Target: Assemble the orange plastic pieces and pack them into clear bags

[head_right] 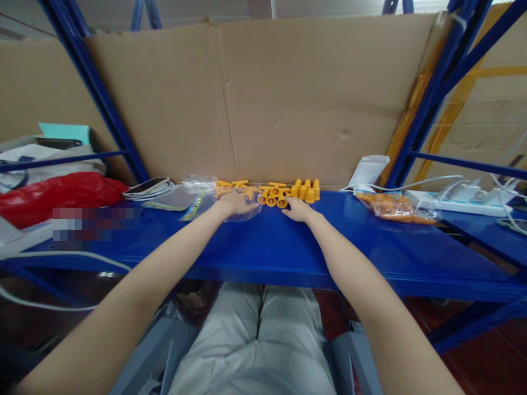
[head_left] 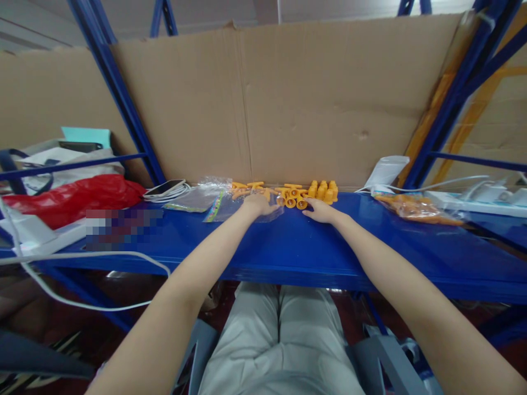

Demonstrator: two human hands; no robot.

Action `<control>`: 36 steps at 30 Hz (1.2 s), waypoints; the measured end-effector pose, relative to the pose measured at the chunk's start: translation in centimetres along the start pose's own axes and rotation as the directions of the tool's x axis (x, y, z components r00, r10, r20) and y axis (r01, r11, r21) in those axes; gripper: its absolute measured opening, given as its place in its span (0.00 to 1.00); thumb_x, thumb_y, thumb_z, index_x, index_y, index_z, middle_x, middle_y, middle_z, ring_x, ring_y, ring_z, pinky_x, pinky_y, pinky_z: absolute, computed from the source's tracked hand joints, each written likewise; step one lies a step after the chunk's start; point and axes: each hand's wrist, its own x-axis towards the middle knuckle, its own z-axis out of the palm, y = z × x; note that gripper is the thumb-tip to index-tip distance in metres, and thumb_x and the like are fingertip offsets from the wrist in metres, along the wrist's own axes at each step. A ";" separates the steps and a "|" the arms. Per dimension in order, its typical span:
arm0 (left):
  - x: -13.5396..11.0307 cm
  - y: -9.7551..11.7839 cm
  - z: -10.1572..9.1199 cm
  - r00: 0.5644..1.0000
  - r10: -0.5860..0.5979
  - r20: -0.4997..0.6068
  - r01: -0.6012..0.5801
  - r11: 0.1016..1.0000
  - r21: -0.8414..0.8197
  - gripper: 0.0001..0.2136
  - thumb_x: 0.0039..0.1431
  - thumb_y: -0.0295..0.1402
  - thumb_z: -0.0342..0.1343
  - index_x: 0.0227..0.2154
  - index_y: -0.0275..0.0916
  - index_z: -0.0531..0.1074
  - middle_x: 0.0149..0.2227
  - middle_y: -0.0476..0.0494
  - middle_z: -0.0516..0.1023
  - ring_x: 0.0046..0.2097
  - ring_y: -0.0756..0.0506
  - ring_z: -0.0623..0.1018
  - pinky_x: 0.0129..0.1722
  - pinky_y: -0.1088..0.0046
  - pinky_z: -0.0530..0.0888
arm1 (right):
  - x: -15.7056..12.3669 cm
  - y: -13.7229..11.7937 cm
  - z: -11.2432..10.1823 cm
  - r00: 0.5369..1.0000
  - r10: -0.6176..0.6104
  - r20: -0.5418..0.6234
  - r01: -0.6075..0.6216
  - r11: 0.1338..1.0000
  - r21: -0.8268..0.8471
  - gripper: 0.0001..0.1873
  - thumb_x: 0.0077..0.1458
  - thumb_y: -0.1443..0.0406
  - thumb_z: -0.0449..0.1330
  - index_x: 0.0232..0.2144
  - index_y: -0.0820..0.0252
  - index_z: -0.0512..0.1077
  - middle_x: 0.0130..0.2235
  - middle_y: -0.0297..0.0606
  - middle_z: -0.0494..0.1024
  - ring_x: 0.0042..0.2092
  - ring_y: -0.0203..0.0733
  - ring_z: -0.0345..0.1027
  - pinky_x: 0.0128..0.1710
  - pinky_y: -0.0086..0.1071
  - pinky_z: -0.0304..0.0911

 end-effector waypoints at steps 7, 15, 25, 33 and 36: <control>-1.6 2.5 -1.1 0.990 -0.102 0.093 0.096 0.993 0.066 0.30 0.61 0.47 0.50 0.60 0.32 0.69 0.63 0.28 0.68 0.62 0.30 0.69 0.58 0.51 0.70 | -0.1 -0.2 0.0 1.000 -0.006 0.005 0.006 0.996 -0.087 0.31 0.62 0.64 0.55 0.65 0.68 0.61 0.63 0.55 0.66 0.63 0.57 0.62 0.63 0.47 0.56; -3.9 2.4 -0.9 0.979 -0.204 0.031 0.204 0.979 0.005 0.24 0.62 0.34 0.50 0.59 0.29 0.69 0.61 0.25 0.70 0.60 0.33 0.73 0.57 0.57 0.70 | -0.7 -1.6 -0.9 0.994 0.087 -0.060 -0.091 0.992 -0.081 0.31 0.63 0.57 0.55 0.64 0.65 0.63 0.59 0.54 0.72 0.58 0.58 0.68 0.55 0.46 0.63; -2.6 -0.3 0.5 0.986 -0.121 -0.112 0.109 0.988 -0.106 0.19 0.62 0.35 0.53 0.54 0.39 0.74 0.56 0.36 0.77 0.56 0.40 0.77 0.54 0.70 0.72 | 0.1 -5.7 -3.2 0.995 -0.006 -0.095 -0.032 0.917 -0.398 0.28 0.67 0.56 0.45 0.68 0.50 0.57 0.63 0.48 0.67 0.59 0.58 0.64 0.56 0.52 0.57; -1.5 -1.0 1.1 0.985 -0.081 -0.150 0.049 0.978 -0.204 0.16 0.60 0.35 0.52 0.48 0.39 0.77 0.50 0.38 0.81 0.52 0.40 0.79 0.48 0.72 0.75 | 1.9 -7.4 -2.2 0.994 0.065 -0.089 -0.098 0.892 -0.441 0.23 0.67 0.59 0.47 0.58 0.61 0.67 0.56 0.55 0.73 0.57 0.56 0.67 0.57 0.52 0.51; -1.4 -0.9 1.2 0.994 -0.044 -0.101 0.022 0.977 -0.212 0.15 0.60 0.35 0.53 0.46 0.38 0.78 0.47 0.38 0.82 0.51 0.41 0.80 0.47 0.73 0.75 | 2.4 -7.8 -1.4 0.986 0.089 -0.143 -0.139 0.911 -0.388 0.23 0.68 0.59 0.45 0.59 0.59 0.65 0.57 0.56 0.73 0.56 0.55 0.68 0.56 0.51 0.52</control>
